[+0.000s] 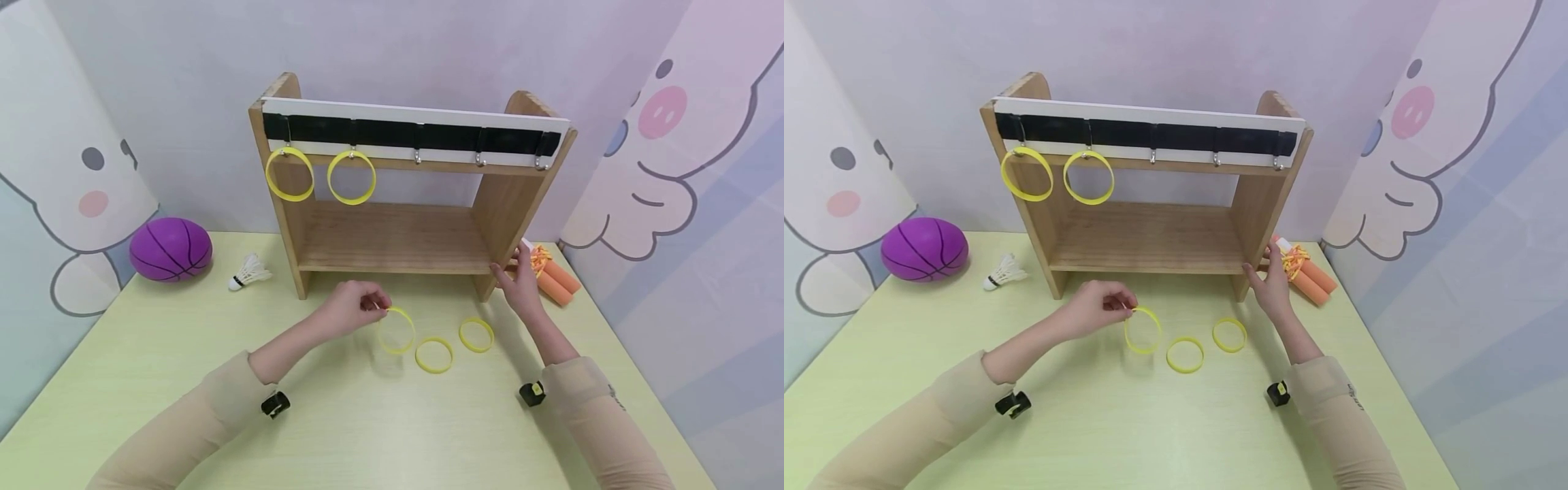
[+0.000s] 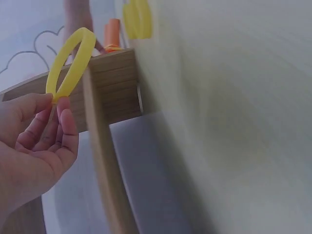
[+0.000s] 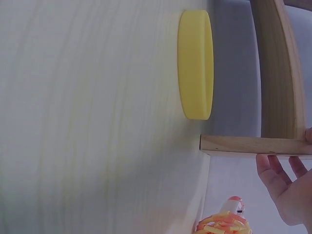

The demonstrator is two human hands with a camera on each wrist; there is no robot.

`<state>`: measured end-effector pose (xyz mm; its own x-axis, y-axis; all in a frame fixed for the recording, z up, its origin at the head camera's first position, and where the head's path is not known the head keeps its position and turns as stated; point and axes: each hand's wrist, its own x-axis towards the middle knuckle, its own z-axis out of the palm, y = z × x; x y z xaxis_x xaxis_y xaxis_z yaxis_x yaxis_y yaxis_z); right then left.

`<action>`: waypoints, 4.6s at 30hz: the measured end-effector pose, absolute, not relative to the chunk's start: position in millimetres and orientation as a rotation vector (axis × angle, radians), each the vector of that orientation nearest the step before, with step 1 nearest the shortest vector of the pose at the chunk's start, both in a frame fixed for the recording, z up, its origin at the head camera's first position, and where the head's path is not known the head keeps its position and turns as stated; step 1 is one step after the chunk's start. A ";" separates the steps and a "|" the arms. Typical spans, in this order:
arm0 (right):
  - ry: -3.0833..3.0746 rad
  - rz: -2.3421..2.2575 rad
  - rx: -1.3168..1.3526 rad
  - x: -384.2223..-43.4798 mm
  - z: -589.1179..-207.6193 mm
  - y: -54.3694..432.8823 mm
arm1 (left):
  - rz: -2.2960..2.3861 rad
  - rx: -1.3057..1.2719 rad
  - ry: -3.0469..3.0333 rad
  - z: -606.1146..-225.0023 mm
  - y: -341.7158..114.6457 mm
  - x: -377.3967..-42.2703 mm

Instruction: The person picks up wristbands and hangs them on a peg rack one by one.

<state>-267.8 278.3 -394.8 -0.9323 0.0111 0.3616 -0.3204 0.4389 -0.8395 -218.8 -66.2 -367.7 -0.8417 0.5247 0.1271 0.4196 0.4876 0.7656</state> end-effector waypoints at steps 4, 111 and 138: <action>-2.381 1.479 0.266 -262.0 -388.2 273.1 | 1.380 0.857 2.592 -352.7 -67.6 -214.1; -2.361 1.360 0.126 -290.6 -413.2 284.9 | 1.754 0.958 2.589 -351.0 -30.0 -214.7; -2.378 1.391 0.142 -271.8 -389.6 270.4 | 0.814 1.325 2.377 -434.7 -23.1 -237.5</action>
